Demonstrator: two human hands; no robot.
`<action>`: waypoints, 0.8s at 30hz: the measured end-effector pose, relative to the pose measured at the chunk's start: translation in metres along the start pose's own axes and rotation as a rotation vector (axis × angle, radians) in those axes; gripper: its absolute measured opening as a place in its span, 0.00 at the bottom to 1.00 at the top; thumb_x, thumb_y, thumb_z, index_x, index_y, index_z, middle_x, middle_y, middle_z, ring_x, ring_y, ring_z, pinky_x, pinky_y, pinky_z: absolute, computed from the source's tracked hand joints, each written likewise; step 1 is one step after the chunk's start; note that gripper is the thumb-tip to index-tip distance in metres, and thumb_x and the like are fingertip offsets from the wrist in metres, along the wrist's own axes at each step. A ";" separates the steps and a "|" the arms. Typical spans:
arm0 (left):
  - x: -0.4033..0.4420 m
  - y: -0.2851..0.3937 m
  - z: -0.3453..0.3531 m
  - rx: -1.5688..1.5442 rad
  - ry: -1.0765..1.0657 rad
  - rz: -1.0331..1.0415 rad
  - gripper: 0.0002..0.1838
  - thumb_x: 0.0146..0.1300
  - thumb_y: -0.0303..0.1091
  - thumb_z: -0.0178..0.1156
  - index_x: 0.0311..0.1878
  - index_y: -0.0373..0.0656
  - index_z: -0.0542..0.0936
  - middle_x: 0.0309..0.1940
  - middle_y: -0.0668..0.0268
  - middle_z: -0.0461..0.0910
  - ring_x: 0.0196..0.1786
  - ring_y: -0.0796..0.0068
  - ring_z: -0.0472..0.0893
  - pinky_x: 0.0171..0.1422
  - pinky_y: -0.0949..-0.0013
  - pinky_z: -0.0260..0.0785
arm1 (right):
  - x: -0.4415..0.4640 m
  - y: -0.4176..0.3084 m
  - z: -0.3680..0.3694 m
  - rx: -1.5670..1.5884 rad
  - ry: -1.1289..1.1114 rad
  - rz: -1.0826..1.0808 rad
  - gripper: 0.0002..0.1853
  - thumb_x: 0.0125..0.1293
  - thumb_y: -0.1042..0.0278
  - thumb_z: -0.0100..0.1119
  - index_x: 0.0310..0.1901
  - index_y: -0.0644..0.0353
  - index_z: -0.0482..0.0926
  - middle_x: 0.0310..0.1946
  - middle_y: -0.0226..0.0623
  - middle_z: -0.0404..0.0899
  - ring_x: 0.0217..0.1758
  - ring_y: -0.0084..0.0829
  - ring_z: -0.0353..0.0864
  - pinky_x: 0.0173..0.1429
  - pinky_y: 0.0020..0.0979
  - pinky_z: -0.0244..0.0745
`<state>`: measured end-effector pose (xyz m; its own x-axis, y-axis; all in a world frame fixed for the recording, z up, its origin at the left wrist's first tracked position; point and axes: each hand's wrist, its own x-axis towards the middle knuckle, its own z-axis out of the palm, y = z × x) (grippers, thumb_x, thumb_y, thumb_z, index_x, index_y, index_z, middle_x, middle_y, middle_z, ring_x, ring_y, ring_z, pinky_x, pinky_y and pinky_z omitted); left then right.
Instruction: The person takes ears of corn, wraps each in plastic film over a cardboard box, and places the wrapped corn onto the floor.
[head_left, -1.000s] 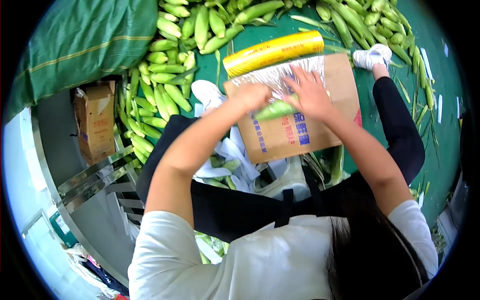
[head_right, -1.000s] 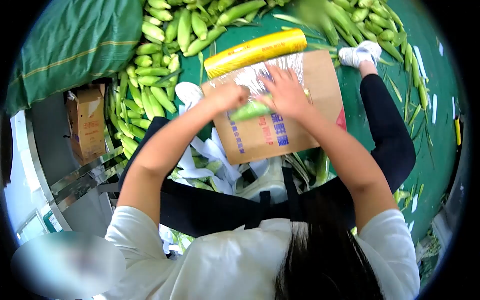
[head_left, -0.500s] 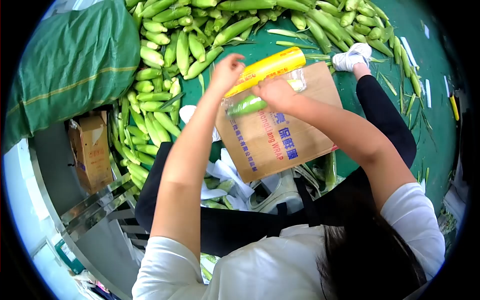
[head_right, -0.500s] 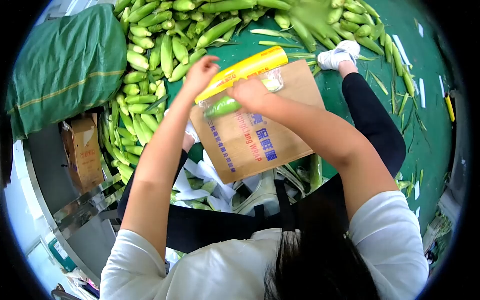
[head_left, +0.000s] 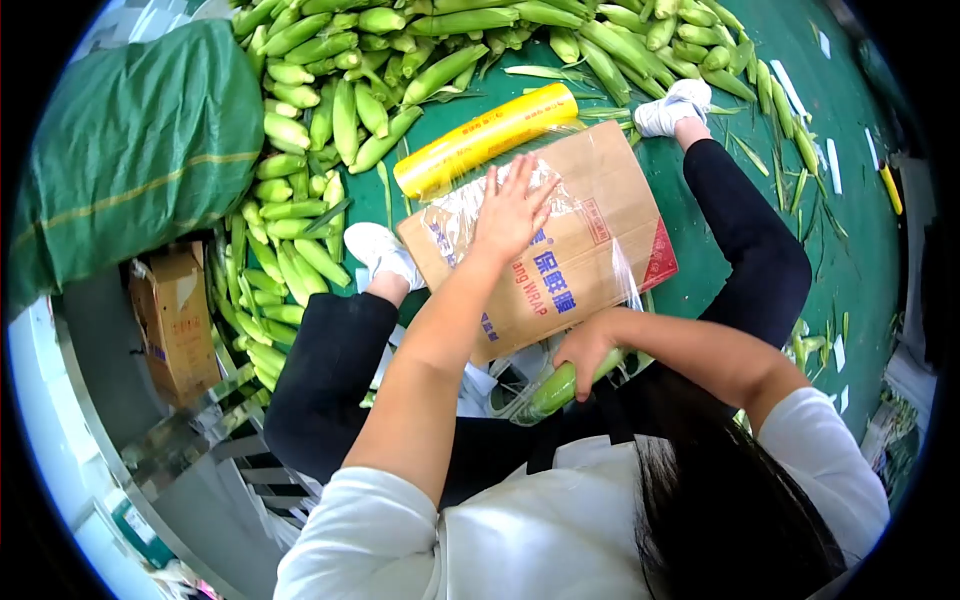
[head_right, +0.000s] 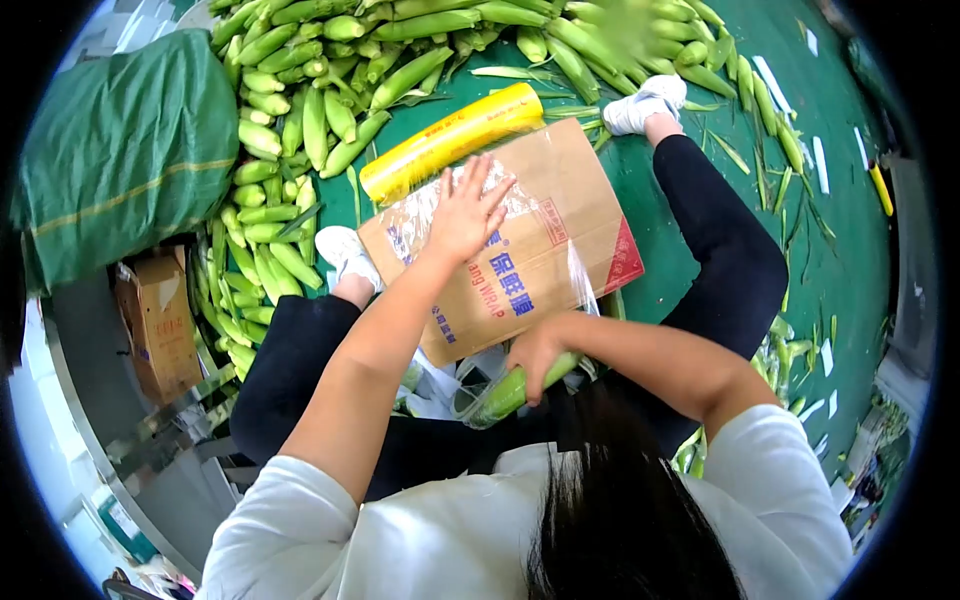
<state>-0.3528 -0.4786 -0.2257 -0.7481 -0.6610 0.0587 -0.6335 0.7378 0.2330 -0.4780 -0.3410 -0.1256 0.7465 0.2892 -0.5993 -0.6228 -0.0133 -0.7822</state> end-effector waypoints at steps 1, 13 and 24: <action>-0.010 0.011 -0.004 -0.045 -0.075 0.042 0.32 0.72 0.49 0.53 0.76 0.52 0.65 0.80 0.53 0.53 0.82 0.53 0.52 0.81 0.39 0.45 | -0.013 -0.002 0.010 0.170 0.074 -0.026 0.43 0.52 0.38 0.74 0.63 0.60 0.77 0.54 0.43 0.81 0.57 0.37 0.78 0.60 0.40 0.72; -0.162 0.084 -0.180 0.026 0.236 0.186 0.34 0.55 0.38 0.65 0.69 0.56 0.72 0.66 0.57 0.69 0.71 0.57 0.69 0.70 0.44 0.60 | -0.041 -0.004 0.029 1.365 0.194 -0.465 0.29 0.67 0.46 0.62 0.56 0.65 0.73 0.39 0.46 0.81 0.36 0.42 0.84 0.39 0.43 0.84; -0.275 -0.050 -0.386 -0.896 -0.371 -0.603 0.33 0.52 0.33 0.75 0.62 0.36 0.76 0.46 0.65 0.84 0.49 0.78 0.80 0.56 0.70 0.74 | -0.015 -0.209 -0.093 -1.026 1.438 -0.473 0.45 0.50 0.79 0.67 0.73 0.39 0.68 0.39 0.38 0.81 0.33 0.42 0.82 0.36 0.38 0.79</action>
<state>-0.0390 -0.3866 0.1210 -0.4762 -0.6833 -0.5535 -0.6519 -0.1481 0.7437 -0.3367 -0.4314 0.0310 0.7404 -0.5026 0.4464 -0.3646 -0.8582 -0.3613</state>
